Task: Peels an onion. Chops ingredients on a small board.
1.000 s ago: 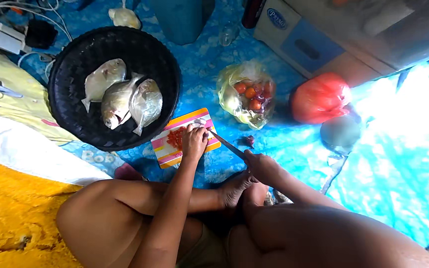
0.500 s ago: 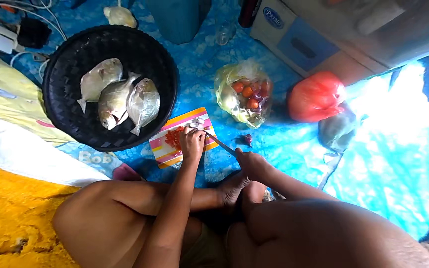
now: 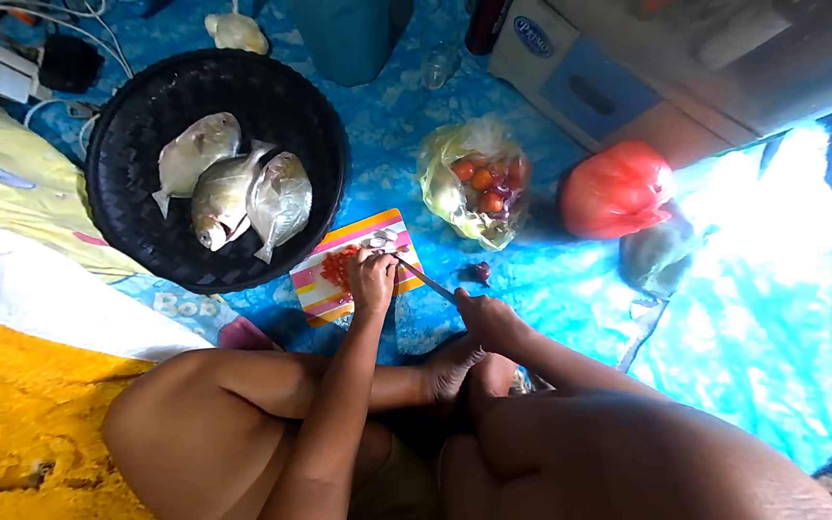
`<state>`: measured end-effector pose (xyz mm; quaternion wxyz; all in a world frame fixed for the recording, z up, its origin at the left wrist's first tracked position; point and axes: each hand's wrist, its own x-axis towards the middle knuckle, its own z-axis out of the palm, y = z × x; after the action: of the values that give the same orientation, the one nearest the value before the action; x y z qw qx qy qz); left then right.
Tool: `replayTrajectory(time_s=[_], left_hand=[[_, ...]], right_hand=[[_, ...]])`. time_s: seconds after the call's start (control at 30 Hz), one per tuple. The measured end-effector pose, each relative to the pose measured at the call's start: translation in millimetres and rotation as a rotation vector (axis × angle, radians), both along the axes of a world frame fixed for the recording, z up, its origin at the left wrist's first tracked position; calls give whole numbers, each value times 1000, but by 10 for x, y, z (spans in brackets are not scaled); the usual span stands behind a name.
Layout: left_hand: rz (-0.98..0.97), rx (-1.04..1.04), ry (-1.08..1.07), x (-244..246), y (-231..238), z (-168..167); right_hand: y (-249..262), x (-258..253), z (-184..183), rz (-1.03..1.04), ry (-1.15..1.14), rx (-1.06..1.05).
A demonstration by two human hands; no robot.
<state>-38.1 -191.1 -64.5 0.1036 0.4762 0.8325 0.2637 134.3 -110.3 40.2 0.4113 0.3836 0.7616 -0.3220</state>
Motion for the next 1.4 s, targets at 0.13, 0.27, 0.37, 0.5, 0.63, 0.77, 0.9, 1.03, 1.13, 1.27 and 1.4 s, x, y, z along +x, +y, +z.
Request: replayTrajectory(time_s=[0.13,0.27,0.37,0.5,0.63,0.77,0.9,1.03,1.13,1.27,1.4], left_hand=[[0,-67,-13,-30,22,36],[-2,-71,-25,-37,19,38],[1,-69,-20,-33,3,41],[2,-89,-13,-28,14,60],[28,-67,-1,-65,34,134],[-3,-158,-65,-83,95,273],[-63,-156,-35,-10,230,283],[-77,-204,-30,16,314,219],[-67,-185,-15,27,335,181],[-62,-148,-1,24,321,131],[-51,-169,-1,28,309,142]], right_hand=[[19,67,125,8,39,9],[11,58,147,27,-1,2],[2,3,41,32,-17,-7],[0,11,-23,20,2,-7],[58,120,110,-9,75,0],[167,227,105,-56,128,-3],[189,229,60,-68,110,0],[177,200,29,-72,85,3],[160,175,58,-62,63,9],[110,86,35,-34,11,24],[141,59,22,-26,12,37]])
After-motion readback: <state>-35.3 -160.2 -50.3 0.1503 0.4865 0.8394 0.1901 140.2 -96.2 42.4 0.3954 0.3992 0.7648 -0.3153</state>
